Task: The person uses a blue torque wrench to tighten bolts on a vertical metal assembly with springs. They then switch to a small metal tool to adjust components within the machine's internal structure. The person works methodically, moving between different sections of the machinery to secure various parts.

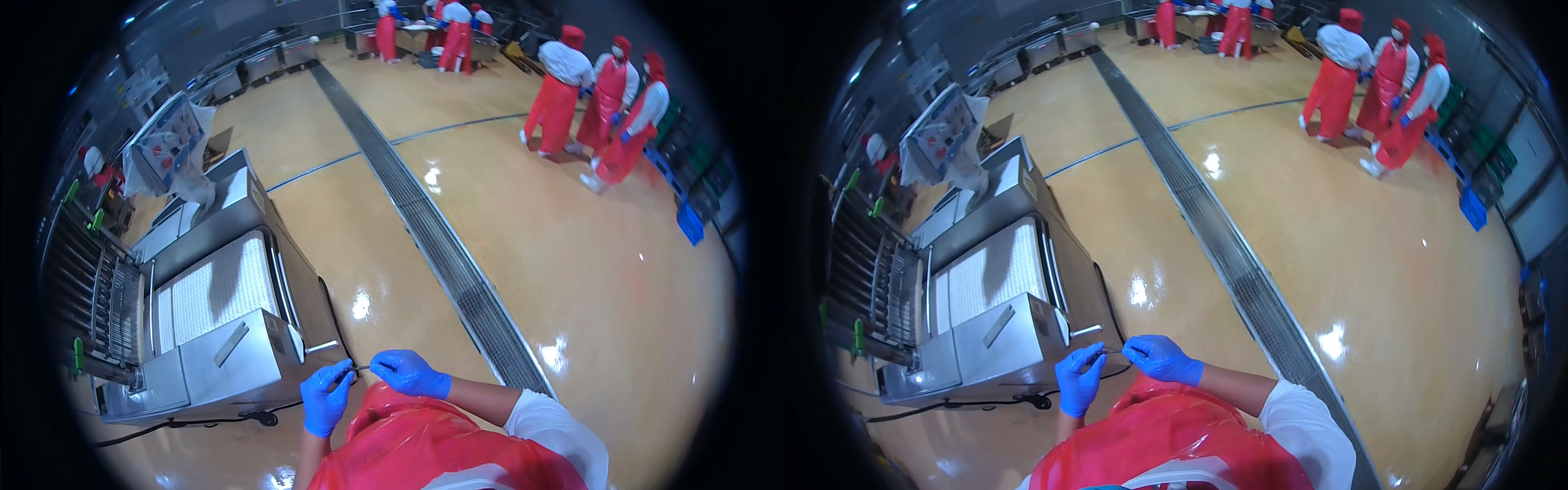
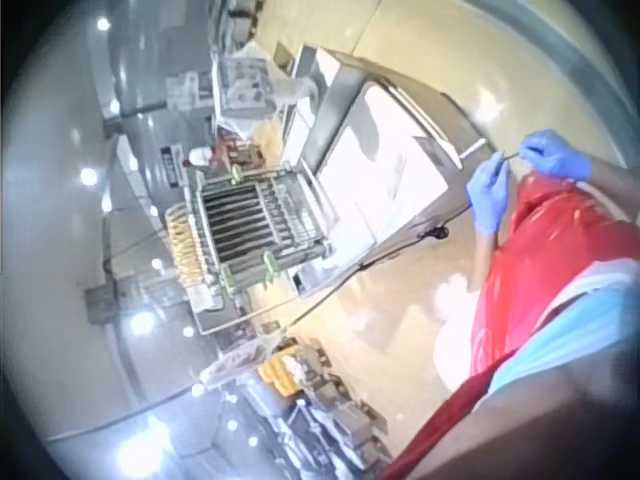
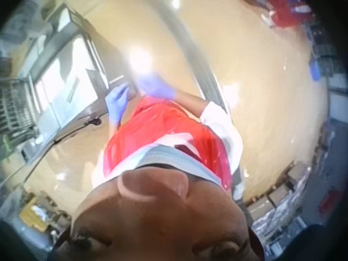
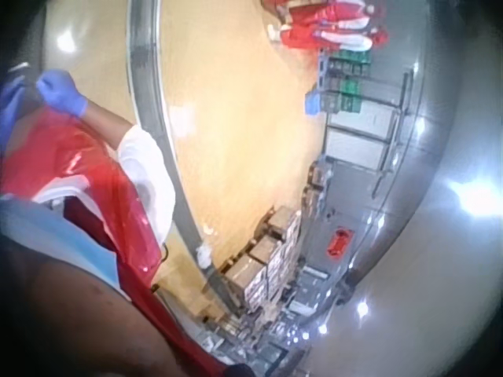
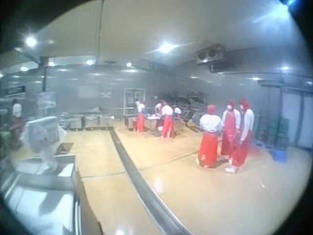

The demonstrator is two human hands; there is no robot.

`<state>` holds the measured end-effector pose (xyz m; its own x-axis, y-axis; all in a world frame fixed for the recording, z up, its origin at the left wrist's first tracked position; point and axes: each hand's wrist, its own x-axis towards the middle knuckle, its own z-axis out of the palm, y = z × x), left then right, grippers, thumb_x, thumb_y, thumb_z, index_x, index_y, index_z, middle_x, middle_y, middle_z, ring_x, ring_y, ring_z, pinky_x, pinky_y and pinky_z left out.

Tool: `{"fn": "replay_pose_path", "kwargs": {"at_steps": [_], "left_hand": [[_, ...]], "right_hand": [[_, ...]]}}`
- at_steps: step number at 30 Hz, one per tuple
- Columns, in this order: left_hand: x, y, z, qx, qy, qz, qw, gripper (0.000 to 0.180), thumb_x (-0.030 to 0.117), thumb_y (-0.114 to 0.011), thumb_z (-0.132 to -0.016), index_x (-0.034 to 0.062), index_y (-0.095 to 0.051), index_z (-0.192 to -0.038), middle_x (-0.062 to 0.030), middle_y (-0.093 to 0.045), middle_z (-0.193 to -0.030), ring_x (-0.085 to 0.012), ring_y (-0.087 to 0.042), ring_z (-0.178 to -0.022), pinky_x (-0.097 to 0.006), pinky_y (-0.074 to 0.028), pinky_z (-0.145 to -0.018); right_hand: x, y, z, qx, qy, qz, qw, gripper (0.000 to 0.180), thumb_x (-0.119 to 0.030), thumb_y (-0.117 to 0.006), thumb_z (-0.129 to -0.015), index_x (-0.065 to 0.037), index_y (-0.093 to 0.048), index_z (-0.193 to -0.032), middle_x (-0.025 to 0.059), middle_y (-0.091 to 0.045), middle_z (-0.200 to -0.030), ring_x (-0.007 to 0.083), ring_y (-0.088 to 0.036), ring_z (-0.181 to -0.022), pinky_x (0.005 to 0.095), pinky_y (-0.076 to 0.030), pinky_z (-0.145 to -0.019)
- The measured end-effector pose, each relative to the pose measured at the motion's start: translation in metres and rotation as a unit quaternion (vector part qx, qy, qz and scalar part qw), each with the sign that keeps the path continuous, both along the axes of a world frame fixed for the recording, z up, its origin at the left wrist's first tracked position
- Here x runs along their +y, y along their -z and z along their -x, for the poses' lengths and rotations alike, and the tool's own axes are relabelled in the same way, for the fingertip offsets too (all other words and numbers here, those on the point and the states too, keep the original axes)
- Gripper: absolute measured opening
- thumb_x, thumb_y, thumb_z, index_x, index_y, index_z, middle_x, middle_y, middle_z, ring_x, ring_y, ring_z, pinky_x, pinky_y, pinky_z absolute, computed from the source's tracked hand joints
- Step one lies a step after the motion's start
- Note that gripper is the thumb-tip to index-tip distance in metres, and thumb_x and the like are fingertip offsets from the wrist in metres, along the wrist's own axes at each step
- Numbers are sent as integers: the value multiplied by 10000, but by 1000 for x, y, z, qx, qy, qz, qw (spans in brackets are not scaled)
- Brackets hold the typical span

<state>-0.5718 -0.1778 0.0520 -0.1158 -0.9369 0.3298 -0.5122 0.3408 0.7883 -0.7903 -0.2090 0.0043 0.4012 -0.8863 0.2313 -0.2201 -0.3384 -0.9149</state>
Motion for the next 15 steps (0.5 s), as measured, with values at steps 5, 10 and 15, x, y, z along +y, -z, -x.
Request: {"fn": "replay_pose_path", "kwargs": {"at_steps": [5, 10, 15], "left_hand": [[-67, 34, 17, 135, -95, -80, 983, 260, 43, -707, -903, -10, -712, -1157, -99, -741, -849, -137, -691, -742, -281, -553, -691], [-161, 31, 23, 134, -121, -125, 976, 180, 115, -690, -938, -32, -721, -1038, -94, -698, -765, -125, -637, -660, -291, -512, -627], [-234, 20, 15, 47, -131, -190, 972, 213, 172, -682, -952, -39, -709, -956, -108, -669, -724, -140, -599, -620, -312, -487, -605]], "right_hand": [[-91, 0, 4, 63, -13, -40, 997, 209, -228, -643, -969, -38, -665, -884, 151, -600, -739, 276, -563, -626, 372, -459, -600], [-184, -15, 10, 77, -4, -2, 997, 186, -221, -695, -938, -52, -682, -861, 123, -611, -726, 256, -574, -615, 364, -459, -577], [-274, -4, 12, 76, -89, 115, 986, 172, -239, -710, -927, -67, -695, -918, 116, -648, -791, 306, -630, -682, 381, -498, -613]]}}
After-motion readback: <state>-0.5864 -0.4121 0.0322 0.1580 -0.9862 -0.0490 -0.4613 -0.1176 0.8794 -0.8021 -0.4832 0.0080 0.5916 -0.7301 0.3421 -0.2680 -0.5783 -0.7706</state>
